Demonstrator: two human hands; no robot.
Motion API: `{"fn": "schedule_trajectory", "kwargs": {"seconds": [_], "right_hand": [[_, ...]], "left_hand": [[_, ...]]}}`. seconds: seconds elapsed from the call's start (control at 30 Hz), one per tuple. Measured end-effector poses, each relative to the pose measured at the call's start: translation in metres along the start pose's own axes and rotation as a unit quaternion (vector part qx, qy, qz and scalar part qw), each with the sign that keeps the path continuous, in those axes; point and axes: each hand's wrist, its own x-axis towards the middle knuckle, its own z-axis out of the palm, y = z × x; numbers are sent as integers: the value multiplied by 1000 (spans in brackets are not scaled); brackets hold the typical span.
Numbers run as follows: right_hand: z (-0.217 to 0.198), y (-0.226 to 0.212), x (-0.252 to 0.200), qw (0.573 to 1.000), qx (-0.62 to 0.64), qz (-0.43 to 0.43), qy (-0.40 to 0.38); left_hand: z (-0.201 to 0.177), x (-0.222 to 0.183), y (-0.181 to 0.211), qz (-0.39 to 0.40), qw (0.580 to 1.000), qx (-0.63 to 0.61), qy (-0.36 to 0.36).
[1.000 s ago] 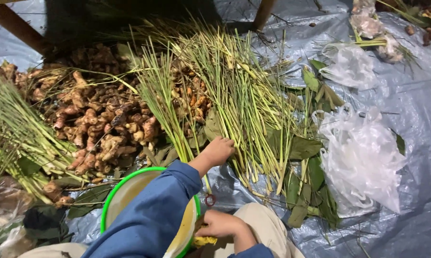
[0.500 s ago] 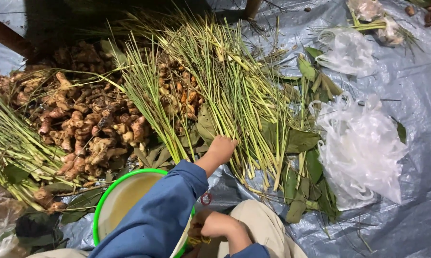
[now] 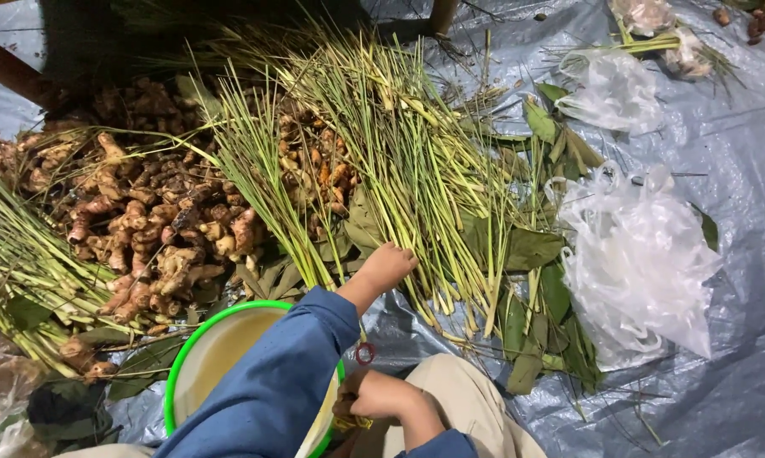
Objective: Cleaning ginger roots in a bowl of water and tying them into bundles using long stalks.
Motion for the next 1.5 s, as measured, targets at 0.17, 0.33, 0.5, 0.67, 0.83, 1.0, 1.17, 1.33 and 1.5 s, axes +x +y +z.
{"fn": "schedule_trajectory", "kwargs": {"seconds": [0.17,0.33,0.5,0.67,0.83,1.0,1.17,1.33,1.5], "right_hand": [[6,12,9,1000,6,-22,6],[3,10,7,999,-7,-35,4],[-2,2,5,999,-45,-9,-15],[8,29,22,997,-64,-48,6],[8,31,24,996,-57,-61,9],[9,21,16,998,-50,-28,38],[9,21,16,999,-18,-4,39],[15,23,14,989,-97,-36,102],[15,16,13,996,76,-10,49]], "left_hand": [[-46,1,8,-55,992,-113,12],[-49,10,8,-205,922,-322,60],[-88,13,16,-342,761,-529,159],[-83,20,19,-419,625,-636,170],[-90,18,32,-451,430,-764,169],[-155,13,48,-419,267,-862,103],[-223,1,54,-359,335,-869,62],[-261,-30,54,-321,323,-886,83],[-287,-86,56,-315,346,-878,100]]}}
